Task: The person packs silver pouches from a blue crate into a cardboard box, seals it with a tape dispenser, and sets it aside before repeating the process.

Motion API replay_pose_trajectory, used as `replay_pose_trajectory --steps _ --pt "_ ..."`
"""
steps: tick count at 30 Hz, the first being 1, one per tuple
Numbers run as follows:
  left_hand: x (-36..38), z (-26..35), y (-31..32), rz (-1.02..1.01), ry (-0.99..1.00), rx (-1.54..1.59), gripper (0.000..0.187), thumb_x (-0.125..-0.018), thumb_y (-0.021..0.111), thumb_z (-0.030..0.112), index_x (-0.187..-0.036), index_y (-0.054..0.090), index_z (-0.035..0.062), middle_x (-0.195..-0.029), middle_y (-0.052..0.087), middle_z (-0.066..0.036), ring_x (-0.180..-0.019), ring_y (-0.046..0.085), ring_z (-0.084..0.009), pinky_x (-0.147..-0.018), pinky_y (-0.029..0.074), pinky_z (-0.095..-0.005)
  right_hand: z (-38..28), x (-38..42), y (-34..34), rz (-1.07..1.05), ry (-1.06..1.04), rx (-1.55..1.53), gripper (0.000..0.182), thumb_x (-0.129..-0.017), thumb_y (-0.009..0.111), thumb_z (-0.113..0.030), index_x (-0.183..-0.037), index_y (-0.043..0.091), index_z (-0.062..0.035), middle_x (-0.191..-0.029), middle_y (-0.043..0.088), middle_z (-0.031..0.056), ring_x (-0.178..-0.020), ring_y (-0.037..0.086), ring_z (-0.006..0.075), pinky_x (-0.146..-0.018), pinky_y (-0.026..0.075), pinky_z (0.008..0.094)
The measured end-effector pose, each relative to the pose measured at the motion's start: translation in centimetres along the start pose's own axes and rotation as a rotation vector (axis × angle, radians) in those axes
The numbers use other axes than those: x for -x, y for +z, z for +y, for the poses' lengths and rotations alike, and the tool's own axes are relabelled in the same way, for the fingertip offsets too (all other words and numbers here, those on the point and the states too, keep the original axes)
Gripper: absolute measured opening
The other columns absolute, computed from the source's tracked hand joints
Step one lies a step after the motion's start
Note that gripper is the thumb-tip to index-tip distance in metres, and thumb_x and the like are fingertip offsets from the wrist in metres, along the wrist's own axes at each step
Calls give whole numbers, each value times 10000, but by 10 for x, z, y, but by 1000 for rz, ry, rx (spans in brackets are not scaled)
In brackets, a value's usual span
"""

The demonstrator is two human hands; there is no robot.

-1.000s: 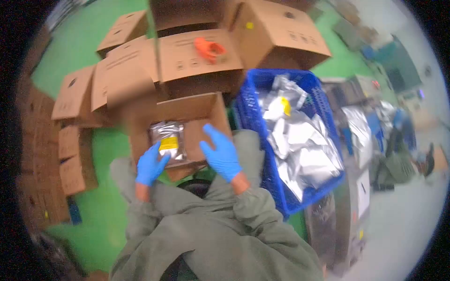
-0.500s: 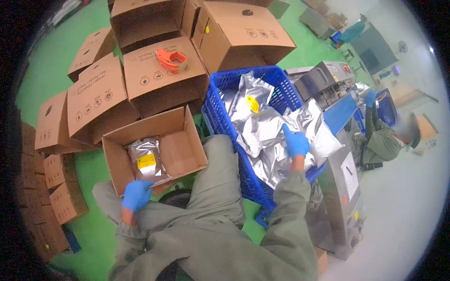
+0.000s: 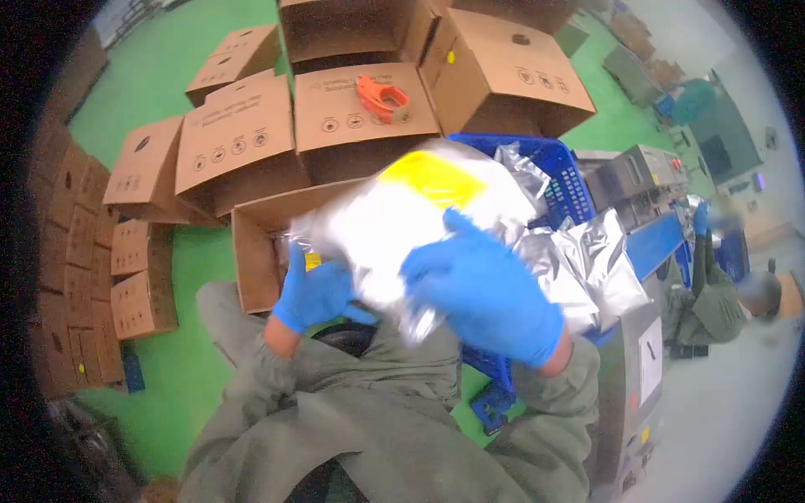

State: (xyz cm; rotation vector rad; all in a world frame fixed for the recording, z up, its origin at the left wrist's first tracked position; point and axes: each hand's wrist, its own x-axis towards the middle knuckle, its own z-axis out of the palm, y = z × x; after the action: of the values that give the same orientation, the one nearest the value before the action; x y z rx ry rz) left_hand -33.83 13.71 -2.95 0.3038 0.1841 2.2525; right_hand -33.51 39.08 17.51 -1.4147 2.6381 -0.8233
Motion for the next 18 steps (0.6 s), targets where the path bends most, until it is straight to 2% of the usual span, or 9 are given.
replay_pose_trajectory --steps 1,3,4,6,10,13,14,16,18 --pt "-3 -5 12 194 240 14 966 -822 348 798 -1421 408 43 -1439 407 -204 -1309 419 -341 -1051 396 -498 -12 -3 11 -163 23 48 289 -669 582 55 -916 633 -88 -1121 654 52 -1156 589 265 -1109 276 521" --pt "9 -7 -3 192 331 -86 809 -902 466 641 -1438 380 42 -1408 460 -175 -1280 461 -320 -1058 399 -461 7 8 47 -243 -50 142 329 -701 577 39 -987 665 -97 -1231 619 74 -1226 541 288 -1124 261 505" --pt "17 -9 -10 197 355 -94 809 -902 466 641 -1438 380 42 -1408 460 -175 -1280 461 -320 -1058 399 -461 20 14 54 -128 7 -22 373 -731 609 -6 -1096 632 -81 -1278 579 112 -1246 523 283 -1115 288 469" --pt "32 -4 -17 651 471 -336 639 -904 616 349 -1419 396 40 -1348 528 -131 -1233 515 -269 -1040 422 -403 35 17 84 266 347 -559 602 -782 685 -107 -1348 501 -15 -1404 482 179 -1298 469 260 -1076 356 378" --pt "37 26 7 664 544 -727 620 -767 653 -42 -1351 458 28 -1273 572 -66 -1168 551 -200 -970 468 -325 53 -27 122 458 505 -557 667 -770 718 -108 -1369 458 29 -1388 495 186 -1264 490 230 -1045 390 347" --pt "34 52 56 622 470 -1377 615 -753 619 -84 -1339 458 16 -1235 575 -68 -1142 554 -177 -946 474 -303 47 -64 116 410 454 -726 726 -729 788 -109 -1350 451 57 -1333 543 194 -1160 568 220 -961 457 324" --pt "25 59 67 632 457 -1369 615 -753 619 -84 -1339 458 16 -1235 575 -68 -1142 554 -177 -946 474 -303 50 -72 113 436 494 -746 711 -705 815 -111 -1309 480 59 -1256 591 187 -1081 603 211 -907 485 319" --pt "2 70 78 618 981 -1265 549 -767 597 -78 -1296 475 2 -1190 576 -65 -1093 560 -156 -930 467 -284 57 -83 128 694 438 -793 608 -631 872 -99 -1144 578 47 -1019 690 145 -896 664 193 -774 528 304" --pt "-4 72 58 672 942 -1240 523 -769 584 -81 -1276 485 2 -1186 574 -60 -1081 560 -156 -911 474 -286 71 -83 156 740 451 -739 597 -648 863 -126 -1143 578 48 -1017 690 153 -884 669 219 -773 530 311"
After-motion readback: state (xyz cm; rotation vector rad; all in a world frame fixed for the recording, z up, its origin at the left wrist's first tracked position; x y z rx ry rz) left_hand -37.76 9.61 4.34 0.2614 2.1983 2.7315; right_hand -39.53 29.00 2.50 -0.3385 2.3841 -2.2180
